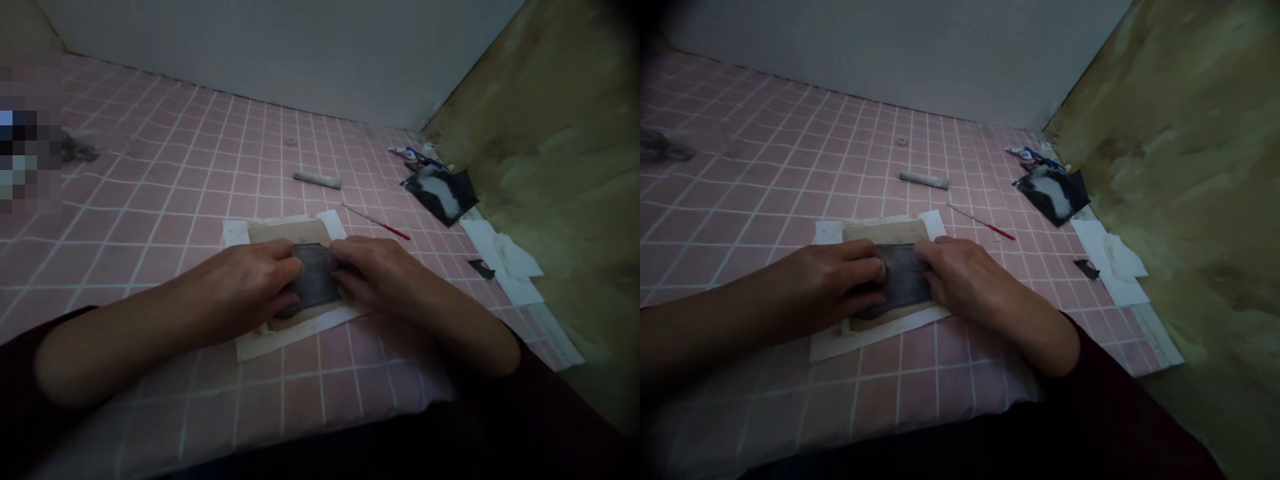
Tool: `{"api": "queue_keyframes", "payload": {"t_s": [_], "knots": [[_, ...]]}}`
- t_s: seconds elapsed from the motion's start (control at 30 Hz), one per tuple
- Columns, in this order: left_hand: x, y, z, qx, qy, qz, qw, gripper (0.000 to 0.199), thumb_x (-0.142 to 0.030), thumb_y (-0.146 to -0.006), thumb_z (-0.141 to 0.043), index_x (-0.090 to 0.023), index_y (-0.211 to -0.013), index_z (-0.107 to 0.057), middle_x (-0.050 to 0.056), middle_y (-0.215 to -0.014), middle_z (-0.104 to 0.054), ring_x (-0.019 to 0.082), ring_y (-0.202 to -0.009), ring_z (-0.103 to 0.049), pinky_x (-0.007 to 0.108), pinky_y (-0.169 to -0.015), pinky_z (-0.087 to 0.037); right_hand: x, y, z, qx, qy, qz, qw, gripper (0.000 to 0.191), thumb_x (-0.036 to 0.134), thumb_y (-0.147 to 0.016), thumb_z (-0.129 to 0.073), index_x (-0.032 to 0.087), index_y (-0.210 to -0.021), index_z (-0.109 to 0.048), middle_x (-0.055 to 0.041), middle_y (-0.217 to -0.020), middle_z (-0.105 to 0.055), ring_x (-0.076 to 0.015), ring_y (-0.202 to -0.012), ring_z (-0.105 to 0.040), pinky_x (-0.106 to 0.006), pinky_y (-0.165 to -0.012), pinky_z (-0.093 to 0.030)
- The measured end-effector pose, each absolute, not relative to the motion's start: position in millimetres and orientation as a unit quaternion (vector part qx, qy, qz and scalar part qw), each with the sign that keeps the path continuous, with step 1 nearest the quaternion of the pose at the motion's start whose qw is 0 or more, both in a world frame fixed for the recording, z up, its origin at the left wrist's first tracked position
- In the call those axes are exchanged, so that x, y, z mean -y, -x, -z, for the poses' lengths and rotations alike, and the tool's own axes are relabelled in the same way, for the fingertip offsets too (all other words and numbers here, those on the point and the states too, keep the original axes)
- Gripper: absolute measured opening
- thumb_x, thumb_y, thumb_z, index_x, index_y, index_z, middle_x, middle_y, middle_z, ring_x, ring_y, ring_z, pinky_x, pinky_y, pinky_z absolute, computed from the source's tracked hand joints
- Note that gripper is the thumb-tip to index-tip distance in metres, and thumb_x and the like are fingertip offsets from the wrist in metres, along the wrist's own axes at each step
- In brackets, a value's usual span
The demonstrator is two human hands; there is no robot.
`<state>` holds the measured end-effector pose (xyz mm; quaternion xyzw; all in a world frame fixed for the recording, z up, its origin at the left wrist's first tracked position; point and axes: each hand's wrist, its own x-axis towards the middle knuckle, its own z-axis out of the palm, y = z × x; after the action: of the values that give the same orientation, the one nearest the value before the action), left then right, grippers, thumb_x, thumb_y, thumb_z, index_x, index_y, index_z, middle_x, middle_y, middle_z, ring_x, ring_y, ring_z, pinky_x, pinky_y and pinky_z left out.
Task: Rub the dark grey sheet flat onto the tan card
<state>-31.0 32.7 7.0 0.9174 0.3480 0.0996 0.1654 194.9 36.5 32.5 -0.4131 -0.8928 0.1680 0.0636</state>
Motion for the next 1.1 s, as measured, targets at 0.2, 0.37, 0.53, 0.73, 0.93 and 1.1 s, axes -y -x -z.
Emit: {"api": "queue_keyframes", "payload": {"t_s": [0.2,0.37,0.53,0.73,0.93,1.1], "knots": [[-32.7,32.0,-7.4,-0.346,-0.917,-0.110,0.166,0.005,-0.024,-0.087,-0.056,-0.019,-0.085,-0.054,0.002,-0.093,-0.055,0.014,-0.073,-0.054,0.026,-0.062,-0.040,-32.6,-189.8,-29.2,0.908,0.376,-0.162,0.083,0.011,0.010,-0.089,-0.045,0.017,-0.083,-0.050,-0.0029,-0.085,-0.052,-0.0133,-0.071,-0.048,-0.026,-0.063,-0.034],[-32.9,30.2,-8.3,-0.347,-0.918,-0.092,0.166,0.006,-0.025,-0.087,-0.056,-0.020,-0.086,-0.054,0.002,-0.093,-0.054,0.013,-0.070,-0.053,0.027,-0.060,-0.040,-36.4,-194.2,-28.8,0.900,0.405,-0.151,0.053,0.010,0.009,-0.086,-0.048,0.017,-0.081,-0.050,-0.0023,-0.081,-0.052,-0.0142,-0.071,-0.049,-0.027,-0.066,-0.034],[-33.0,30.7,-7.3,-0.347,-0.918,-0.104,0.163,0.006,-0.025,-0.087,-0.056,-0.020,-0.085,-0.054,0.002,-0.092,-0.055,0.014,-0.072,-0.054,0.026,-0.062,-0.041,-37.5,-188.9,-25.3,0.909,0.353,-0.185,0.119,0.009,0.010,-0.088,-0.046,0.017,-0.085,-0.048,-0.0028,-0.085,-0.055,-0.0141,-0.076,-0.050,-0.026,-0.068,-0.036],[-31.7,31.3,-8.2,-0.339,-0.922,-0.098,0.159,0.008,-0.026,-0.090,-0.052,-0.019,-0.086,-0.054,0.002,-0.091,-0.054,0.013,-0.070,-0.053,0.027,-0.060,-0.041,-40.4,-196.8,-28.7,0.895,0.414,-0.143,0.080,0.009,0.010,-0.085,-0.050,0.018,-0.080,-0.050,-0.0017,-0.078,-0.054,-0.0148,-0.072,-0.050,-0.027,-0.066,-0.034],[-32.8,30.4,-9.6,-0.345,-0.920,-0.099,0.160,0.007,-0.026,-0.088,-0.053,-0.020,-0.086,-0.054,0.003,-0.091,-0.055,0.014,-0.071,-0.054,0.027,-0.060,-0.041,-41.4,-194.7,-26.8,0.906,0.386,-0.138,0.101,0.012,0.014,-0.090,-0.043,0.017,-0.087,-0.054,-0.0050,-0.088,-0.055,-0.0156,-0.075,-0.051,-0.027,-0.064,-0.036],[-32.4,29.9,-11.2,-0.348,-0.917,-0.088,0.173,0.007,-0.025,-0.088,-0.053,-0.019,-0.085,-0.056,0.003,-0.092,-0.055,0.013,-0.069,-0.053,0.027,-0.059,-0.040,-43.3,-203.2,-39.0,0.892,0.413,-0.109,0.151,0.007,0.011,-0.087,-0.052,0.017,-0.088,-0.054,-0.0025,-0.081,-0.057,-0.0152,-0.074,-0.052,-0.026,-0.067,-0.037]]}}
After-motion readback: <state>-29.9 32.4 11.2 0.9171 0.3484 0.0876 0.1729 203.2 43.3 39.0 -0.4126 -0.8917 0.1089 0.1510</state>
